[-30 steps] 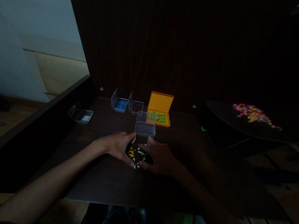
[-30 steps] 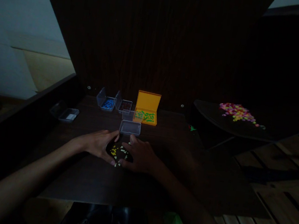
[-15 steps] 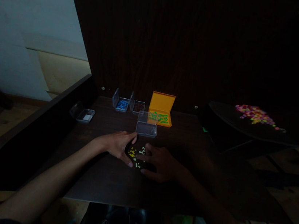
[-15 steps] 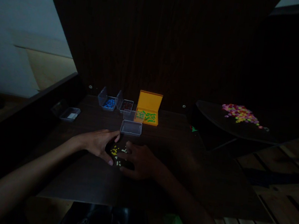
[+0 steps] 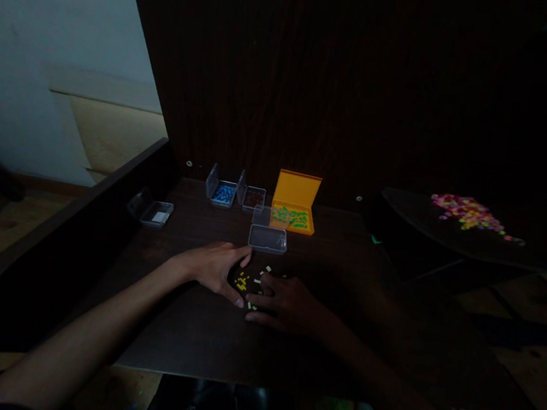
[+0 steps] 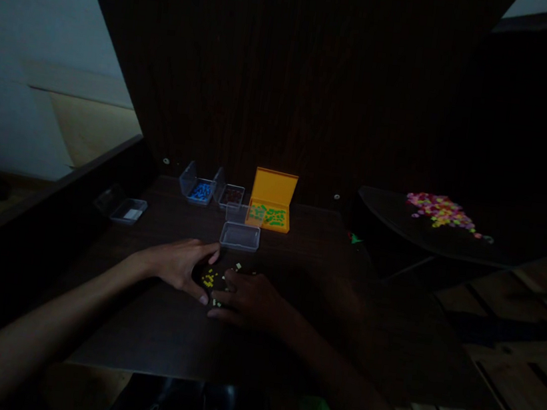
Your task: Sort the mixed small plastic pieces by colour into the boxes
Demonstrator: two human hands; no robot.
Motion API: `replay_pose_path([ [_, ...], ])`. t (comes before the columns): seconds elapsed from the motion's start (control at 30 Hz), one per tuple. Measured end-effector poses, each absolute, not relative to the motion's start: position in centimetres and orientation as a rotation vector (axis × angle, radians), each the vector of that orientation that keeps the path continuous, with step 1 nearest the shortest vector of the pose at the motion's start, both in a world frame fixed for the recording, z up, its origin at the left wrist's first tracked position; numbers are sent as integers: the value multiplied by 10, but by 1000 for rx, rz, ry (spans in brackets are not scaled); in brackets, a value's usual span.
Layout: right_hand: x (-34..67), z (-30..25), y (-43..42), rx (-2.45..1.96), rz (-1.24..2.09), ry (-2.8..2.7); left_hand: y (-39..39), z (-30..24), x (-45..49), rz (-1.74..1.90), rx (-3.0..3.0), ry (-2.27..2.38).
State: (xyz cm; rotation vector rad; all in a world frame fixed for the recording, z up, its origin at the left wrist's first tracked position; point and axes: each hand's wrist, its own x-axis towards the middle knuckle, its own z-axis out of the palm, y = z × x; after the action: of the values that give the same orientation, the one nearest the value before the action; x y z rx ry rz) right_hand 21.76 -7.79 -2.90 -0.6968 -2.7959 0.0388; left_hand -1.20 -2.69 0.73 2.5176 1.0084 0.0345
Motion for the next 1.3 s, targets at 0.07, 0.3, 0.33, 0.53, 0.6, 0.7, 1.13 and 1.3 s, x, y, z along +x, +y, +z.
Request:
replay_pose_path([
  [0.07, 216, -32, -77, -717, -2, -2790, -28, 8, -12, 69, 2541, 981],
  [0.3, 227, -37, -69, -862, -56, -2674, -22, -2, -15, 349, 2557, 972],
  [0.33, 228, -37, -68, -892, -53, -2651, -20, -5, -16, 408, 2554, 987],
  [0.53, 227, -40, -65, -1048, 14, -2604, -11, -19, -15, 739, 2513, 1127],
  [0.6, 228, -38, -63, -1077, 50, -2630, -10, -22, -15, 825, 2496, 1152],
  [0.7, 235, -29, -57, -1127, 112, -2613, -9, -25, -14, 932, 2461, 1185],
  [1.13, 268, -18, -39, -1055, 380, -2589, 13, -31, -5, 997, 2445, 1193],
  [1.3, 266, -19, -39, -1019, 412, -2602, 19, -31, -1, 993, 2484, 1183],
])
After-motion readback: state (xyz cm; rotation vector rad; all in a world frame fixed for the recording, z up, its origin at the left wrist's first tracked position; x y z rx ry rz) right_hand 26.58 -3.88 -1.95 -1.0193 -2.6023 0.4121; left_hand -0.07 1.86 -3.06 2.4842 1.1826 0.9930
